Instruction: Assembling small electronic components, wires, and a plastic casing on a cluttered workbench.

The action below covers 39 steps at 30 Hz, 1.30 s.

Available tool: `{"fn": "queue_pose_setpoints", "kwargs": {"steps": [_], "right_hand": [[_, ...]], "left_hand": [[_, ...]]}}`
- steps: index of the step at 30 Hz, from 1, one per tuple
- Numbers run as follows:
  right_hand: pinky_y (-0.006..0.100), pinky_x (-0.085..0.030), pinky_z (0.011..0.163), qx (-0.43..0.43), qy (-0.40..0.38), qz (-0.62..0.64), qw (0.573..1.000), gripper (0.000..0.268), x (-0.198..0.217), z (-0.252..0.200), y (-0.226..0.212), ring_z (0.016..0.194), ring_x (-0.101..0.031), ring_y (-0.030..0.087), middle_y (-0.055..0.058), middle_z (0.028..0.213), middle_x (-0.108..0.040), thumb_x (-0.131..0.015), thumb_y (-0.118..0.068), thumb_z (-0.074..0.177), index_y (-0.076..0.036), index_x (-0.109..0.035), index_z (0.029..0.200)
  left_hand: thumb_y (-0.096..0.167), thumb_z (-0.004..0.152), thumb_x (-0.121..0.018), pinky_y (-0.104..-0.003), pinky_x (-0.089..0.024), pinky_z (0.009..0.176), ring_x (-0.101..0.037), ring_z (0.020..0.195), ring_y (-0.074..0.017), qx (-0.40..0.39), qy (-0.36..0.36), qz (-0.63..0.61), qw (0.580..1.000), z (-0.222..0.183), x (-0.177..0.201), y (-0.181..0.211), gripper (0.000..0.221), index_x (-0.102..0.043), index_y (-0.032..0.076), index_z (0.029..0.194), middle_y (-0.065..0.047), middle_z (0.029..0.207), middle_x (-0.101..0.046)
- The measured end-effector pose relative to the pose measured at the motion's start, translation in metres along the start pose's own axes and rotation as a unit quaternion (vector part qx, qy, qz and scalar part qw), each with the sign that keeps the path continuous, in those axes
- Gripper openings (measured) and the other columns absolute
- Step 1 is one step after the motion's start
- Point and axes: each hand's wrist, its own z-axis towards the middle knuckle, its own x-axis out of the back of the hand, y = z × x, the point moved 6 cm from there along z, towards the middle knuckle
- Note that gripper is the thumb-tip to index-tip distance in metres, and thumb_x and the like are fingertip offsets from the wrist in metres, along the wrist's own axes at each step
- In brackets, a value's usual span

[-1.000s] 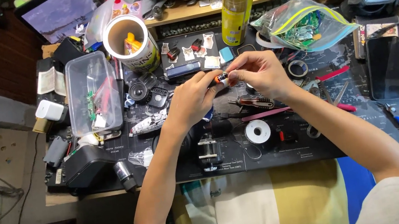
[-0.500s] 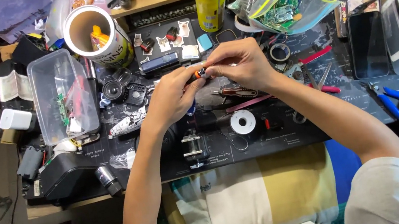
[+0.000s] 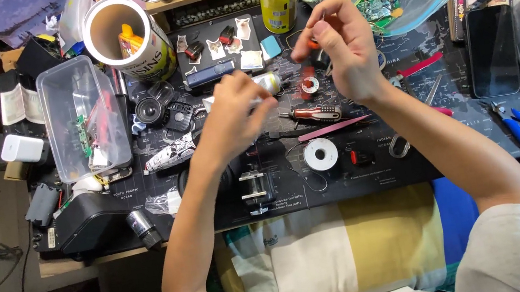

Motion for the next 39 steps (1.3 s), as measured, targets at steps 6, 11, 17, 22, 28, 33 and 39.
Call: {"fn": "queue_pose_setpoints", "kwargs": {"steps": [6, 11, 17, 22, 28, 33, 39], "right_hand": [[0.053, -0.052, 0.065, -0.067, -0.19, -0.293, 0.935, 0.007, -0.019, 0.001, -0.006, 0.069, -0.068, 0.04, 0.024, 0.079, -0.074, -0.068, -0.005, 0.106, 0.0, -0.071, 0.11], [0.057, -0.064, 0.072, -0.264, -0.417, -0.509, 0.705, 0.029, -0.023, -0.023, 0.018, 0.084, -0.081, 0.045, 0.017, 0.087, -0.081, -0.076, -0.025, 0.096, -0.007, -0.072, 0.118], [0.056, -0.062, 0.071, -0.268, -0.414, -0.54, 0.682, 0.022, -0.005, -0.031, 0.027, 0.084, -0.081, 0.044, 0.017, 0.087, -0.08, -0.073, -0.031, 0.095, -0.011, -0.077, 0.1], [0.05, -0.064, 0.065, -0.265, -0.407, -0.554, 0.677, 0.029, 0.012, -0.038, 0.039, 0.081, -0.081, 0.042, 0.018, 0.084, -0.079, -0.081, -0.031, 0.088, -0.003, -0.079, 0.095], [0.053, -0.065, 0.068, -0.264, -0.41, -0.534, 0.691, 0.033, 0.002, -0.028, 0.027, 0.088, -0.082, 0.045, 0.021, 0.094, -0.081, -0.08, -0.027, 0.091, 0.002, -0.08, 0.107], [0.052, -0.065, 0.075, -0.235, -0.406, -0.496, 0.731, 0.028, -0.022, -0.017, 0.016, 0.094, -0.081, 0.044, 0.018, 0.099, -0.08, -0.074, -0.018, 0.097, 0.0, -0.079, 0.117], [0.047, -0.065, 0.08, -0.2, -0.44, -0.47, 0.739, 0.026, -0.048, -0.028, 0.016, 0.095, -0.08, 0.035, 0.01, 0.099, -0.08, -0.073, -0.023, 0.1, -0.011, -0.078, 0.122]], "left_hand": [[0.039, 0.089, -0.088, -0.046, -0.042, 0.092, -0.062, 0.096, -0.0255, -0.107, -0.034, 0.229, 0.967, -0.004, -0.065, -0.014, 0.022, -0.08, 0.019, 0.091, -0.001, 0.093, -0.065], [0.043, 0.083, -0.093, -0.044, -0.038, 0.092, -0.061, 0.095, -0.0224, -0.097, -0.054, 0.203, 0.973, 0.0, -0.073, -0.021, 0.033, -0.076, 0.019, 0.095, 0.001, 0.095, -0.061], [0.033, 0.087, -0.088, -0.042, -0.038, 0.086, -0.062, 0.091, -0.0212, -0.108, -0.067, 0.186, 0.974, 0.004, -0.086, -0.025, 0.017, -0.076, 0.023, 0.092, 0.004, 0.091, -0.059], [0.029, 0.088, -0.084, -0.043, -0.037, 0.081, -0.062, 0.088, -0.0244, -0.137, -0.079, 0.217, 0.963, 0.009, -0.099, -0.026, 0.017, -0.071, 0.018, 0.091, 0.001, 0.091, -0.06], [0.023, 0.102, -0.068, -0.045, -0.037, 0.083, -0.057, 0.091, -0.0297, -0.146, -0.089, 0.257, 0.951, 0.002, -0.086, -0.018, 0.014, -0.062, 0.011, 0.102, -0.004, 0.101, -0.053], [0.022, 0.109, -0.067, -0.044, -0.037, 0.081, -0.057, 0.095, -0.0279, -0.123, -0.006, 0.236, 0.964, 0.002, -0.006, -0.008, 0.011, -0.064, 0.012, 0.107, -0.002, 0.102, -0.051], [0.025, 0.12, -0.053, -0.05, -0.044, 0.079, -0.061, 0.09, -0.0343, -0.1, 0.1, 0.069, 0.988, -0.013, 0.07, -0.03, 0.013, -0.056, 0.014, 0.112, -0.006, 0.105, -0.053]]}}
